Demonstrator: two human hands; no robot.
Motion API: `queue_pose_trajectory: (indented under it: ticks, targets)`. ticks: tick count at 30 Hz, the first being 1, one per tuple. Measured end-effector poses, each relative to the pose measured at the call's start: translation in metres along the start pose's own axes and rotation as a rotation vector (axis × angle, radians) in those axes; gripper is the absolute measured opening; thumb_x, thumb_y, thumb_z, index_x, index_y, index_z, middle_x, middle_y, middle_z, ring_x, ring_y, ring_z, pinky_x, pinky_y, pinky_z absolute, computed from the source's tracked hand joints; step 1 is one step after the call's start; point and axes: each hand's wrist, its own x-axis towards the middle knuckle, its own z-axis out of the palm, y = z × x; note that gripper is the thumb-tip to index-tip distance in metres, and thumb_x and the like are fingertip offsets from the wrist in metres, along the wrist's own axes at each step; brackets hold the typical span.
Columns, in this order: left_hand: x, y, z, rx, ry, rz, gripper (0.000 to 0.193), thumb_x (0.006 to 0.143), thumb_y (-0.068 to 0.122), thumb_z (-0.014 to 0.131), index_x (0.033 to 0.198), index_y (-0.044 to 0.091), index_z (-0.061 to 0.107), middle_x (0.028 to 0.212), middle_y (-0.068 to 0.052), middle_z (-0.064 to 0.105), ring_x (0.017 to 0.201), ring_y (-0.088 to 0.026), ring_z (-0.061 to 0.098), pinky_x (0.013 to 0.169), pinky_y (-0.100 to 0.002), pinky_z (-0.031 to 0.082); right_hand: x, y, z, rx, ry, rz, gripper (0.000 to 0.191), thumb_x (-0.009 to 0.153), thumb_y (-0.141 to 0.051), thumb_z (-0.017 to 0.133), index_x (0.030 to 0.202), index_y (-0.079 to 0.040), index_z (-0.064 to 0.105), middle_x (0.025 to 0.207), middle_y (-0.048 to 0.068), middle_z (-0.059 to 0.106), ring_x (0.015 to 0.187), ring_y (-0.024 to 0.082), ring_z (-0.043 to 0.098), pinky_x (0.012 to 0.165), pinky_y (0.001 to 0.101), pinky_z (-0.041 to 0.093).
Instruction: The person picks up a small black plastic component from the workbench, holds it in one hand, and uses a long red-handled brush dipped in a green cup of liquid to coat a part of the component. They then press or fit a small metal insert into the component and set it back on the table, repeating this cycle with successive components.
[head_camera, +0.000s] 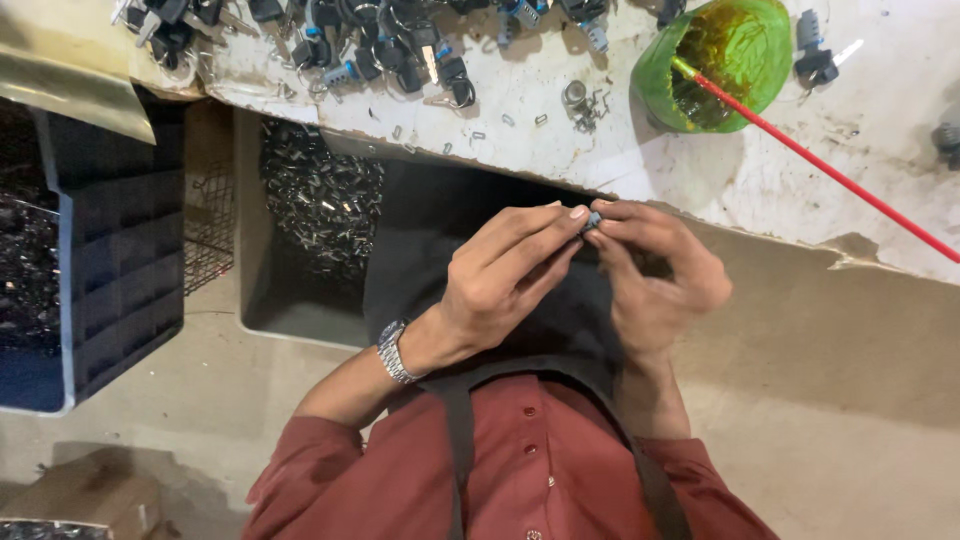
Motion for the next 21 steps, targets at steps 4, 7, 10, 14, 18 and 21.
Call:
queue_pose_trajectory:
  ticks: [4, 7, 10, 14, 18, 21]
  targets:
    - [0.004, 0.001, -0.006, -0.065, -0.058, -0.075, 0.034, 0.096, -0.001, 0.078, 0.127, -0.001, 0.066, 0.118, -0.014, 0.073, 0.103, -0.026, 0.074, 0.091, -0.032, 0.061, 0.013, 0.002, -0.01, 0.143, 0.093, 0.157, 0.013, 0.104, 0.003, 0.078, 0.101, 0.004, 0.066, 0.096, 0.015, 0.071, 0.075, 0.011, 0.062, 0.065, 0.0223, 0.05]
    - [0.01, -0.001, -0.013, -0.084, -0.03, -0.175, 0.033, 0.096, 0.0, 0.077, 0.127, -0.001, 0.067, 0.112, -0.011, 0.076, 0.096, -0.023, 0.076, 0.086, -0.03, 0.061, 0.038, 0.006, -0.026, 0.37, 0.423, 0.165, 0.019, 0.099, -0.009, 0.075, 0.115, -0.007, 0.064, 0.085, 0.01, 0.067, 0.054, 0.005, 0.051, 0.044, 0.0195, 0.037]
    - [0.014, -0.004, -0.016, -0.101, 0.003, -0.25, 0.032, 0.098, 0.0, 0.076, 0.129, 0.0, 0.068, 0.109, -0.01, 0.077, 0.094, -0.021, 0.077, 0.085, -0.029, 0.061, 0.049, 0.007, -0.038, 0.368, 0.454, 0.075, 0.019, 0.108, -0.021, 0.064, 0.117, -0.005, 0.063, 0.088, 0.012, 0.067, 0.049, 0.01, 0.047, 0.039, 0.0218, 0.032]
    - [0.018, -0.006, -0.013, 0.059, -0.001, -0.193, 0.033, 0.098, -0.002, 0.077, 0.13, 0.001, 0.068, 0.107, -0.012, 0.075, 0.093, -0.022, 0.076, 0.084, -0.03, 0.06, 0.038, 0.007, -0.052, 0.321, 0.607, 0.012, 0.027, 0.117, -0.026, 0.057, 0.111, 0.0, 0.059, 0.086, 0.016, 0.064, 0.051, 0.015, 0.044, 0.042, 0.0255, 0.031]
    - [0.025, -0.008, -0.013, 0.06, 0.043, -0.145, 0.035, 0.093, 0.003, 0.082, 0.126, 0.004, 0.069, 0.108, -0.011, 0.075, 0.093, -0.022, 0.075, 0.085, -0.03, 0.06, 0.018, 0.008, -0.065, 0.513, 0.549, 0.148, 0.026, 0.116, -0.027, 0.055, 0.111, -0.002, 0.059, 0.087, 0.014, 0.063, 0.049, 0.014, 0.039, 0.045, 0.0255, 0.03]
    - [0.026, -0.01, -0.014, 0.046, 0.033, -0.155, 0.035, 0.091, 0.004, 0.084, 0.123, 0.004, 0.07, 0.105, -0.01, 0.075, 0.09, -0.021, 0.075, 0.083, -0.03, 0.06, 0.002, 0.014, -0.063, 0.619, 0.505, 0.283, 0.024, 0.113, -0.027, 0.055, 0.111, -0.004, 0.059, 0.087, 0.013, 0.065, 0.046, 0.013, 0.038, 0.041, 0.0236, 0.029]
